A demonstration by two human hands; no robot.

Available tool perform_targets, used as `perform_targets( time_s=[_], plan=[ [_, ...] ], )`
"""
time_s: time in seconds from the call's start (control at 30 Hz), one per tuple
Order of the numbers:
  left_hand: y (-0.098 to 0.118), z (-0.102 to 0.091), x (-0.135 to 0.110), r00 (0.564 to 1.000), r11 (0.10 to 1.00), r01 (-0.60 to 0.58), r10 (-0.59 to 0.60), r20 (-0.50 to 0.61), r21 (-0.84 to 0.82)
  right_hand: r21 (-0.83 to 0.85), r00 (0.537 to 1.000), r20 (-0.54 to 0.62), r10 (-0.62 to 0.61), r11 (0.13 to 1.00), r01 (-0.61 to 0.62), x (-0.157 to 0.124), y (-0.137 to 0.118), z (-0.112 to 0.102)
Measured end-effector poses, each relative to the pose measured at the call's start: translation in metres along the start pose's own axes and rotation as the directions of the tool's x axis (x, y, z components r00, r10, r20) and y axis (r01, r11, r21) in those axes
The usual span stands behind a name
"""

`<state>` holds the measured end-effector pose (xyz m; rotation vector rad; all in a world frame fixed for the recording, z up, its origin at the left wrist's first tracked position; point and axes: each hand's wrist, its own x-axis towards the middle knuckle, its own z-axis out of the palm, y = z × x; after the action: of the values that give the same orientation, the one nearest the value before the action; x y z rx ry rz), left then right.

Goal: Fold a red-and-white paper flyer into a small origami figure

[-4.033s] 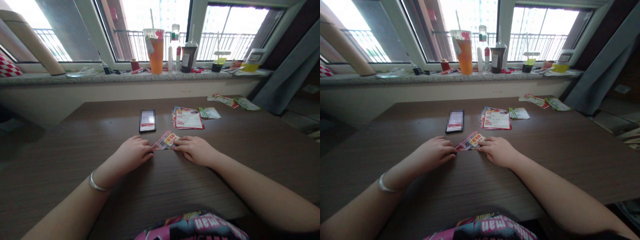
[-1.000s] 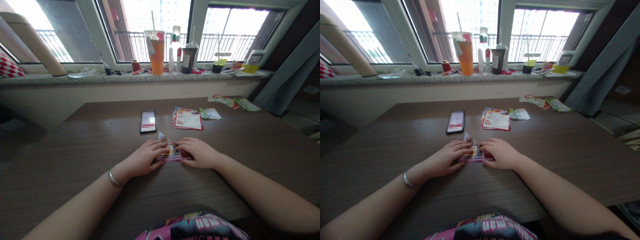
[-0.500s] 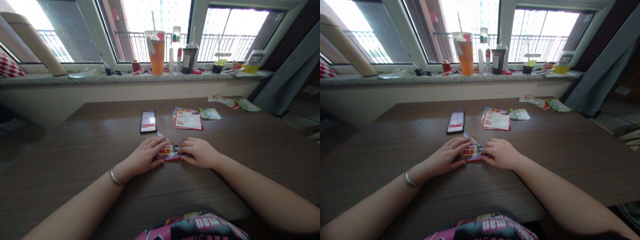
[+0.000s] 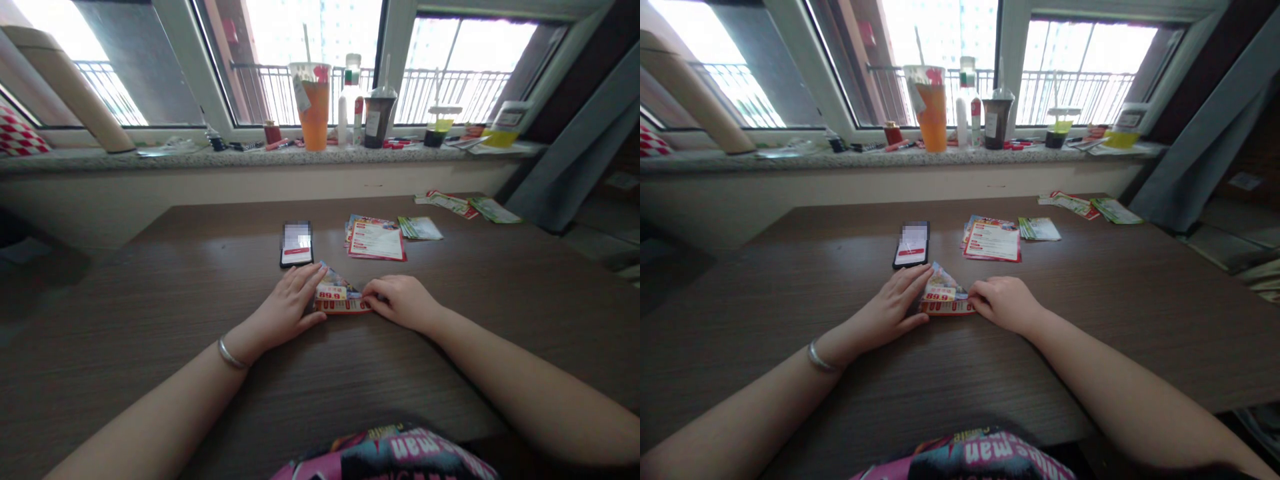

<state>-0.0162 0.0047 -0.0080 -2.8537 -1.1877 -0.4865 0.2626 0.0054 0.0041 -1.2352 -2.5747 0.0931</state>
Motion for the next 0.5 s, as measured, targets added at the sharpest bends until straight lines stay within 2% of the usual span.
perform_targets(
  time_s=[0.3,0.5],
  plan=[
    [-0.003,0.007,-0.002,0.992,0.99,0.124,-0.126,-0.023,-0.064,0.105,0.999,-0.035,0.041,0.994,-0.038,0.0,0.0,0.001],
    [-0.007,0.013,-0.003,0.985,0.98,0.166,-0.169,-0.02,-0.113,0.148,0.997,-0.038,0.064,0.987,-0.058,0.0,0.003,0.004]
  ],
)
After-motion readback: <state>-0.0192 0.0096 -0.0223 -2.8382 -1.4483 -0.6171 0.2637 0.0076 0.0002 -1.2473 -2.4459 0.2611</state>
